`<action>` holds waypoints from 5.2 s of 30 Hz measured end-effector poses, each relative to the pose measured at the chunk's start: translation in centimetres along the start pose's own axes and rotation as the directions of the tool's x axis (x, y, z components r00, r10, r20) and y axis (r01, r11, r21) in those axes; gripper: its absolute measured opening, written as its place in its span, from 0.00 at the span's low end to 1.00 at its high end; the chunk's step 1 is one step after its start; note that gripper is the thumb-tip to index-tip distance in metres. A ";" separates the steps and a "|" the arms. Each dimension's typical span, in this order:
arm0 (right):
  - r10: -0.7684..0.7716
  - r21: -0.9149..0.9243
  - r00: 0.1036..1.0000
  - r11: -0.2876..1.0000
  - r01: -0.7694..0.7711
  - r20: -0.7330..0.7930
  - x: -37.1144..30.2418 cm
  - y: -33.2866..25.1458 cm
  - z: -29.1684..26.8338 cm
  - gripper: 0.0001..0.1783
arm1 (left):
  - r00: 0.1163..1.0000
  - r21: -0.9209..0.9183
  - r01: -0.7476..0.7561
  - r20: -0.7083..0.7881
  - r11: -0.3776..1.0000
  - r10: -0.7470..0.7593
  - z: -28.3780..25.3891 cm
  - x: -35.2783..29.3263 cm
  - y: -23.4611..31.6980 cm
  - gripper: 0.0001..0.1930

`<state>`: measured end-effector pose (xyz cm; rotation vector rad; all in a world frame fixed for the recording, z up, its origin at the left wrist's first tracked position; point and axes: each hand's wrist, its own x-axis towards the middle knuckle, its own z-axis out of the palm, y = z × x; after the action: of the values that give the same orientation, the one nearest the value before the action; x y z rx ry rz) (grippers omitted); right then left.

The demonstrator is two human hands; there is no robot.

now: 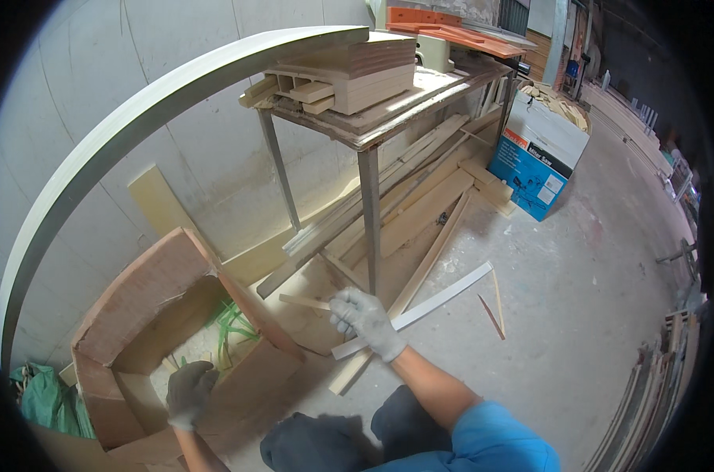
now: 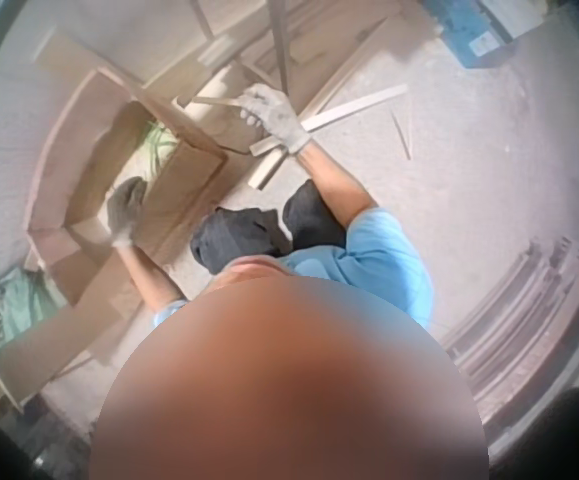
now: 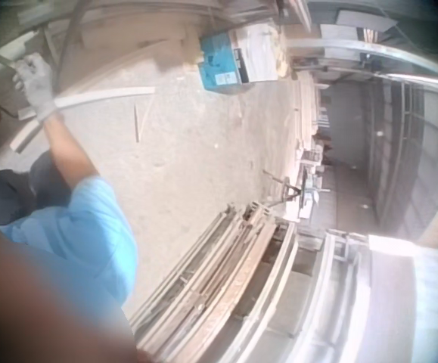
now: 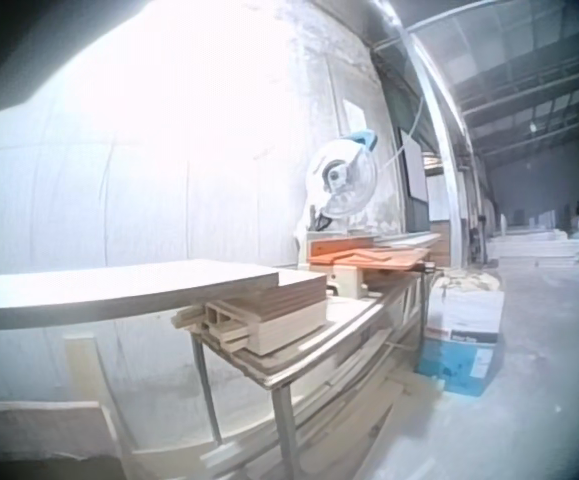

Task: The person assembles a curved wooden frame by inserting small wooden pieces into slots along the top edge. They repeatedly pick pieces from a cardboard box, fit them into the frame, and adjust their position. The person also handles a long white strip and places it on the frame.

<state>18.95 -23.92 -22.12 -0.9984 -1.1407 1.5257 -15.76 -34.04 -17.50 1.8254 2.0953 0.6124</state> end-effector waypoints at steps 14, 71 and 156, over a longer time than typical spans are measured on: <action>-0.018 -0.010 1.000 1.000 0.018 0.023 -0.8 -0.6 0.3 0.19 | 0.999 0.017 -0.036 -0.003 0.999 0.036 -0.1 -0.3 -0.4 0.13; -0.014 -0.038 0.989 0.999 0.008 -0.149 -0.6 0.8 -2.7 0.15 | 0.916 -0.708 -0.382 -0.376 0.593 0.140 -5.1 28.8 27.2 0.15; -0.640 -0.662 0.235 -0.749 0.022 0.732 11.1 -24.7 7.3 0.13 | 0.722 -0.047 -0.500 -0.573 0.865 0.386 -8.1 33.3 25.5 0.17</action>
<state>14.87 -11.76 2.79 -0.8634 -1.9329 -1.4001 -2.75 0.51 4.00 2.2372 1.7648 1.5840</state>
